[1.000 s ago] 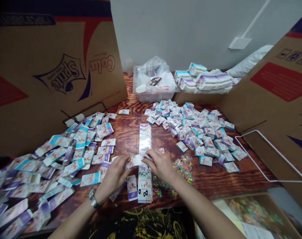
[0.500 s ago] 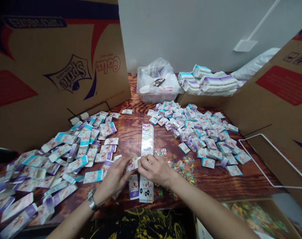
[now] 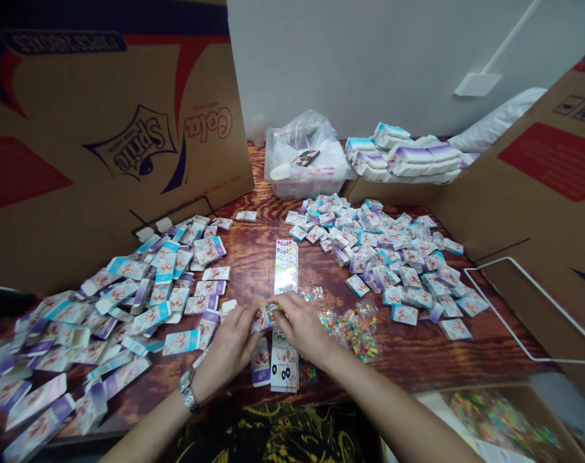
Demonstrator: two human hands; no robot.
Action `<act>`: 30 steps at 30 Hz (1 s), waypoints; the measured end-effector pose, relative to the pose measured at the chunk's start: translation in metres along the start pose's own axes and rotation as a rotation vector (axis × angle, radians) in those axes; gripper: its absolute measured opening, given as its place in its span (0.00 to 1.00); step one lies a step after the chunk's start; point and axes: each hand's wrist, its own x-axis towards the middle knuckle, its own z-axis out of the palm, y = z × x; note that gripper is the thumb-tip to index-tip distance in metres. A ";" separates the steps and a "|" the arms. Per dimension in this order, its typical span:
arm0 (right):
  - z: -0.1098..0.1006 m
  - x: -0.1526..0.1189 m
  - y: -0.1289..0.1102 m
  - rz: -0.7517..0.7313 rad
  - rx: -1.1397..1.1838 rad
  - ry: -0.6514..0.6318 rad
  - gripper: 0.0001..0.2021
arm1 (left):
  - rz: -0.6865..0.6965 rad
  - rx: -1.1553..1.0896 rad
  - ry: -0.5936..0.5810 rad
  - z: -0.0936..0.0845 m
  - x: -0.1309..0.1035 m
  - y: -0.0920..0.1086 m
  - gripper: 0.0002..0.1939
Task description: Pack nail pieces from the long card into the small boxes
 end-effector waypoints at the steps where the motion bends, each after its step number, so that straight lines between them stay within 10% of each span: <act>1: 0.002 -0.001 0.000 0.003 -0.010 0.028 0.12 | 0.005 0.011 0.014 0.002 0.000 0.000 0.23; 9: 0.020 -0.006 -0.002 -0.136 -0.147 -0.019 0.16 | 0.049 0.160 0.090 0.025 0.001 -0.001 0.16; 17: 0.030 0.003 0.051 0.337 0.244 0.063 0.09 | -0.057 -0.042 0.133 0.032 0.005 -0.015 0.13; 26: 0.037 0.002 0.048 0.354 0.348 0.118 0.10 | -0.071 0.089 0.021 0.047 0.005 -0.009 0.25; 30: 0.025 0.001 0.029 0.128 0.099 0.106 0.11 | -0.034 -0.026 0.072 0.040 0.010 -0.009 0.25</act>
